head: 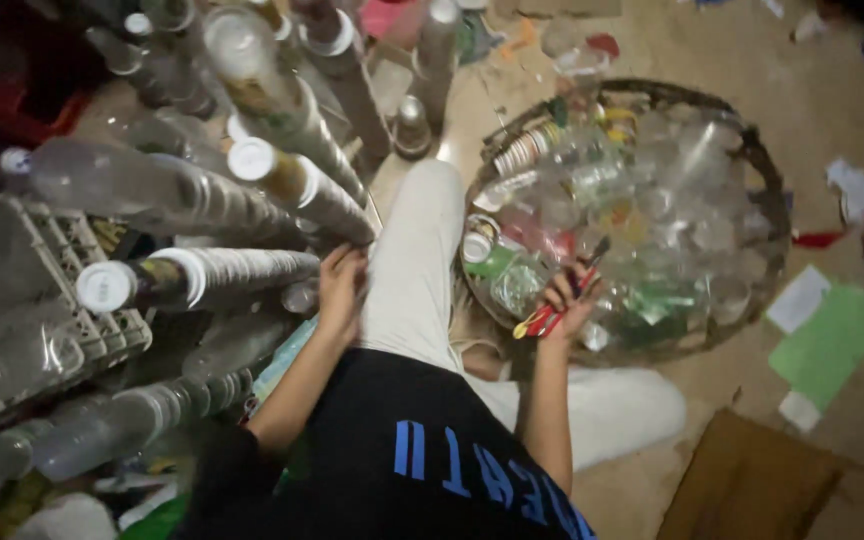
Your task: Sorting and cleaning plastic cups for recycling by cutting off the rims.
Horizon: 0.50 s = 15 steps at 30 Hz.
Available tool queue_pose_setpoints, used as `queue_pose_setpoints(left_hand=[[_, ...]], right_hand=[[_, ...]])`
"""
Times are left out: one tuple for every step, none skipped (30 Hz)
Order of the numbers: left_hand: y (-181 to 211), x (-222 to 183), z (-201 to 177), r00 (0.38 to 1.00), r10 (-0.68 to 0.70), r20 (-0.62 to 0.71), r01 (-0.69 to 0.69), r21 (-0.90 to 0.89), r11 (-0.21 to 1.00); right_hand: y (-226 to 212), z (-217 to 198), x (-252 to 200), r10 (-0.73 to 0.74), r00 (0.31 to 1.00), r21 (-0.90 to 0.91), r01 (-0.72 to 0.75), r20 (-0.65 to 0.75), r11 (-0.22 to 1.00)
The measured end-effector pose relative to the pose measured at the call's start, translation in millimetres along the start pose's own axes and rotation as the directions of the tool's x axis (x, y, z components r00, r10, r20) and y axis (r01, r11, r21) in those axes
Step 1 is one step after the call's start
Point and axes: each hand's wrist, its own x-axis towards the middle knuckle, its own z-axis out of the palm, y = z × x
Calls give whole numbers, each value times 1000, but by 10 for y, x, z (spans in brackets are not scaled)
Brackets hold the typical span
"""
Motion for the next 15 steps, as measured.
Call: queue_pose_setpoints(left_hand=[[-25,29,167,1000,-13,9,13,17,1000],[-53,56,327,991,29,130,-39,68,997],[-82,93,496,966,69,248,-98,104,990],[-199,185,653,965,58,255,-89,114,989],[-325,267,817,923,119,367,-190,166,968],[-451,347,975,863,168,477,-294,203,934],[-696,531,1120,864,162,477,-289,206,935],[-944,711,1263,845,86,528,-276,292,916],[-1184,896,1408,821,7,571,-269,377,886],[-1525,1114,1521,820,1,572,-266,381,885],[-1876,1326,1639,768,92,633,-428,401,810],[-2230,1534,1756,698,170,696,-577,405,710],[-2448,1643,1811,696,166,698,-575,404,712],[-2666,1748,1867,710,67,701,-589,540,601],[-2871,1867,1946,727,-28,686,-598,652,466]], right_hand=[[-109,-59,-49,-21,1000,1,21,-11,1000],[-211,-119,-104,-55,998,27,55,5,998],[-317,-181,-119,-83,996,52,81,23,995],[-340,-183,-180,-96,995,51,95,16,994],[-379,-175,-216,-120,993,7,120,-15,993],[-413,-166,-254,-144,988,-39,142,-46,989],[-426,-208,-277,-147,988,-40,145,-51,989],[-439,-248,-301,-154,986,-16,153,-67,988],[-445,-290,-320,-162,983,10,164,-80,986],[-460,-420,-357,-167,982,11,168,-85,986],[-482,-548,-398,-183,976,-47,178,-121,983],[-506,-676,-441,-200,967,-104,186,-157,977],[-493,-645,-458,-205,966,-107,189,-159,976],[-481,-613,-474,-235,954,-144,211,-183,967],[-474,-579,-467,-267,942,-180,232,-203,956]])
